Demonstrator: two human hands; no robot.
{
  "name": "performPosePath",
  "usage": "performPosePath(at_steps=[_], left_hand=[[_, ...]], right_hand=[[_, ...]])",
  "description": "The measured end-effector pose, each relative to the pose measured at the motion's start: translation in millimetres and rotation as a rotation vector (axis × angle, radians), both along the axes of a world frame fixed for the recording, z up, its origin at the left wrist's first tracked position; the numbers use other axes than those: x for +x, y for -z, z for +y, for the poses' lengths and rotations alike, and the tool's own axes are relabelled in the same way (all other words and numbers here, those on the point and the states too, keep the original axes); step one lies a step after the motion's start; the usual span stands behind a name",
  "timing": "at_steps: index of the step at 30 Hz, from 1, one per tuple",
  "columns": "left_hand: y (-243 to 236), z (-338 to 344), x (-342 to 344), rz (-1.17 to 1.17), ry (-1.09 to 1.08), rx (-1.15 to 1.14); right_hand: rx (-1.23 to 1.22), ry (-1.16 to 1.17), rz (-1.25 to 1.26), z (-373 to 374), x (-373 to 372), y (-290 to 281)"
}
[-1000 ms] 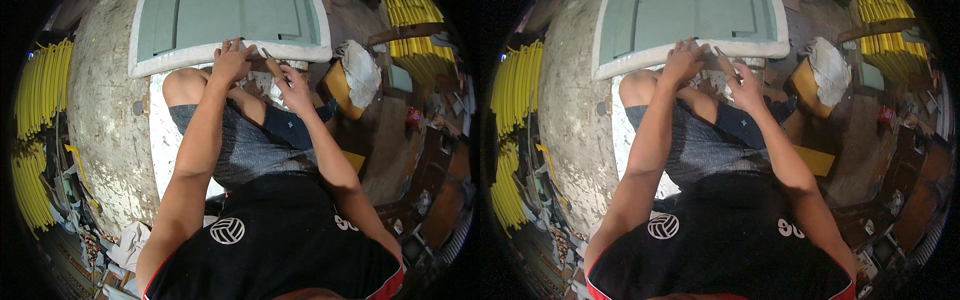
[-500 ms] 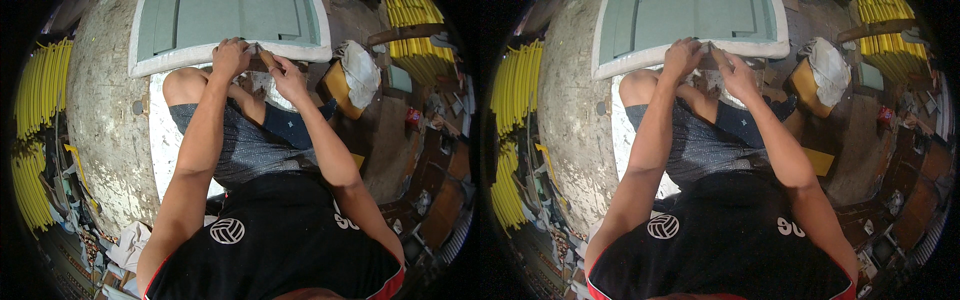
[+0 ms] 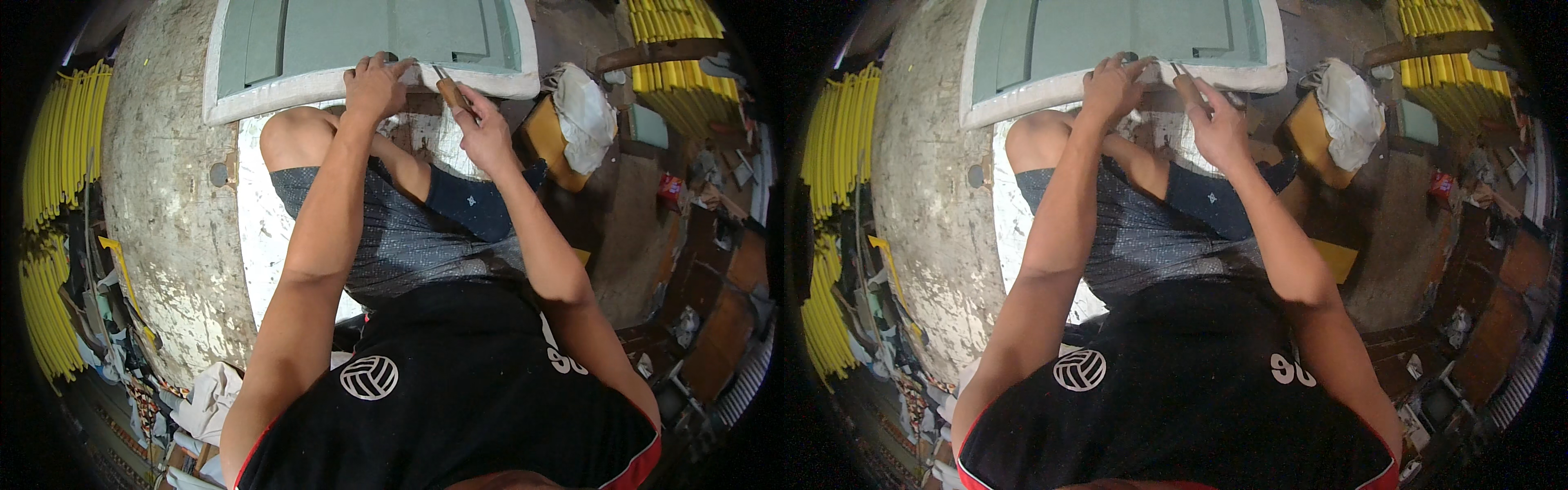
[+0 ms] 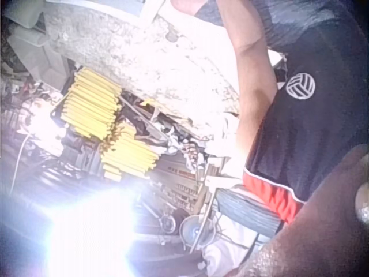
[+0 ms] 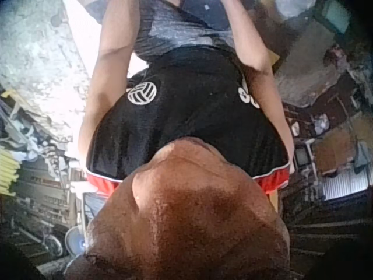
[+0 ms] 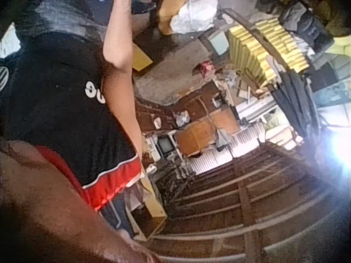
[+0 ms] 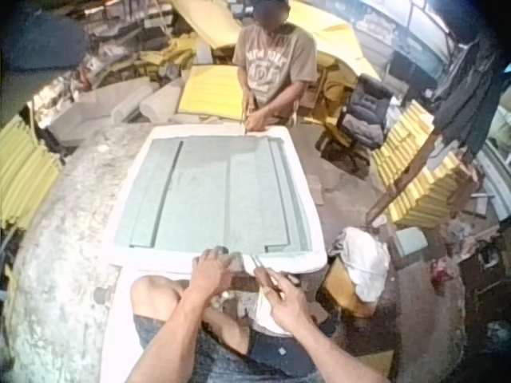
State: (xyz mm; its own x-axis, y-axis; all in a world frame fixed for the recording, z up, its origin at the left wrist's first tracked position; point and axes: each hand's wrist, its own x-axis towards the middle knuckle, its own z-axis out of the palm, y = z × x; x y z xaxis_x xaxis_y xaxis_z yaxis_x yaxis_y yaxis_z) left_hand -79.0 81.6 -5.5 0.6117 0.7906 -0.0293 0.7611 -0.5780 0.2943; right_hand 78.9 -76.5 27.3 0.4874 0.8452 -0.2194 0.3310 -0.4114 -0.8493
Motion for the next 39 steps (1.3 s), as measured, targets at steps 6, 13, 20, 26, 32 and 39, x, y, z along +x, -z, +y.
performPosePath(at_steps=[6,13,20,26,32,39], left_hand=[[-8,17,8,-0.039,-0.134,-0.113],[9,21,4,-0.064,-0.172,-0.033],[11,21,3,-0.033,-0.147,-0.043],[10,21,4,-0.02,-0.157,-0.038],[2,21,6,-0.065,-0.144,-0.078],[2,22,3,-0.048,-0.103,-0.06]], right_hand=[[-0.018,-0.15,-0.196,-7,-12,-9],[-0.077,-0.15,-0.159,20,-5,-12],[-0.076,-0.192,-0.217,21,1,-10],[-0.163,-0.224,-0.159,30,4,-21],[-0.153,-0.193,-0.178,32,4,-24],[-0.223,-0.15,-0.117,35,-2,-21]])
